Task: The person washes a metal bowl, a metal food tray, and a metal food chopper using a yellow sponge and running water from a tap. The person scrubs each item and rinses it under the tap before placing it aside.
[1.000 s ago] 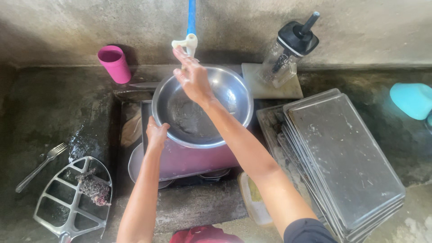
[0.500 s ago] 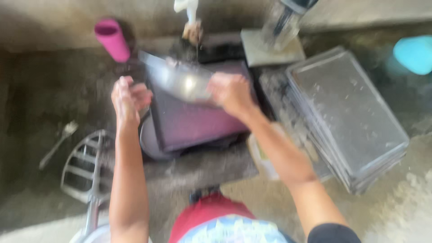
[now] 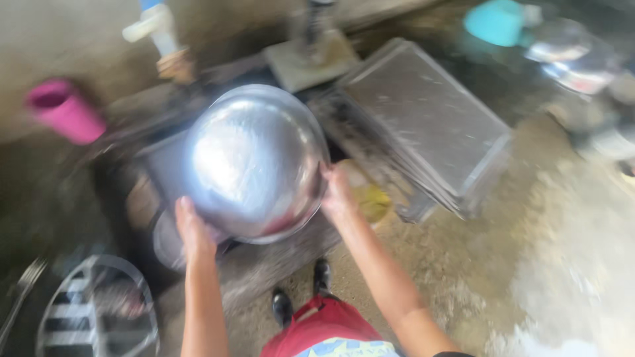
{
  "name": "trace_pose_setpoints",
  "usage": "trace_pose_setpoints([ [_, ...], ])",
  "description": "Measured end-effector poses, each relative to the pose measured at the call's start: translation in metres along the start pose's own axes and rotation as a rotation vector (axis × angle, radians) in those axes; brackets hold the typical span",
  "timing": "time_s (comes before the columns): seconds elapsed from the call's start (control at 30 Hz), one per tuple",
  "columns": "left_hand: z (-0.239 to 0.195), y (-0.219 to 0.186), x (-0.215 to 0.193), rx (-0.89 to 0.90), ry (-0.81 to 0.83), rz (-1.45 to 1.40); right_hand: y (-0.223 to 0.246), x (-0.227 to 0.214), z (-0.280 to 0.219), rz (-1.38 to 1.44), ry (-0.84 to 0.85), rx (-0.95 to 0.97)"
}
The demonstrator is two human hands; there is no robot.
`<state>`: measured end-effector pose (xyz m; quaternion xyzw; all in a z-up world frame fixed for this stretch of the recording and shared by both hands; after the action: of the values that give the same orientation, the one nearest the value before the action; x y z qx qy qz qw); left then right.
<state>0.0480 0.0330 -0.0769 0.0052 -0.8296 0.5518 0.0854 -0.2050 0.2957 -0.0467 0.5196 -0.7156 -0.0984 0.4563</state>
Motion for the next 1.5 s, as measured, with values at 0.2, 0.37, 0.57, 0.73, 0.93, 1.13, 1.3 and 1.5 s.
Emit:
trace_pose_setpoints([
  [0.2, -0.129, -0.046, 0.123, 0.492, 0.252, 0.400, 0.078, -0.122, -0.016, 0.369, -0.111, -0.023],
  [0.37, -0.257, -0.009, 0.251, 0.525, 0.579, 0.449, 0.191, -0.256, -0.049, 0.584, -0.267, -0.136],
  [0.57, -0.412, 0.092, 0.418, 0.569, 0.853, 0.360, 0.328, -0.462, -0.052, 0.721, -0.268, -0.347],
  [0.73, -0.513, 0.163, 0.501, 0.458, 1.020, 0.291, 0.404, -0.620, -0.050, 0.755, -0.525, -0.440],
  [0.93, -0.544, 0.245, 0.607, 0.245, 0.988, 0.400, 0.464, -0.713, 0.000, 0.814, -0.603, -0.408],
  [1.13, -0.557, 0.310, 0.753, 0.010, 1.064, 0.329, 0.543, -0.733, 0.093, 0.863, -0.572, -0.374],
  [1.3, -0.545, 0.370, 0.891, -0.248, 0.988, 0.216, 0.628, -0.756, 0.176, 0.857, -0.518, -0.401],
  [1.5, -0.507, 0.494, 1.072, -0.708, 0.694, -0.016, 0.741, -0.829, 0.253, 0.772, -0.522, -0.400],
])
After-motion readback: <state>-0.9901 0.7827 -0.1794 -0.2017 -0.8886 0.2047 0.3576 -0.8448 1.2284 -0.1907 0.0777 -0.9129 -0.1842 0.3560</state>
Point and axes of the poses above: each hand's wrist, its own z-axis towards the middle knuckle, its own x-axis out of the palm, y = z × x, the point moved 5 cm from there along z, towards the middle knuckle, and after that the axes turned 15 degrees about -y, right-handed, at the moved point
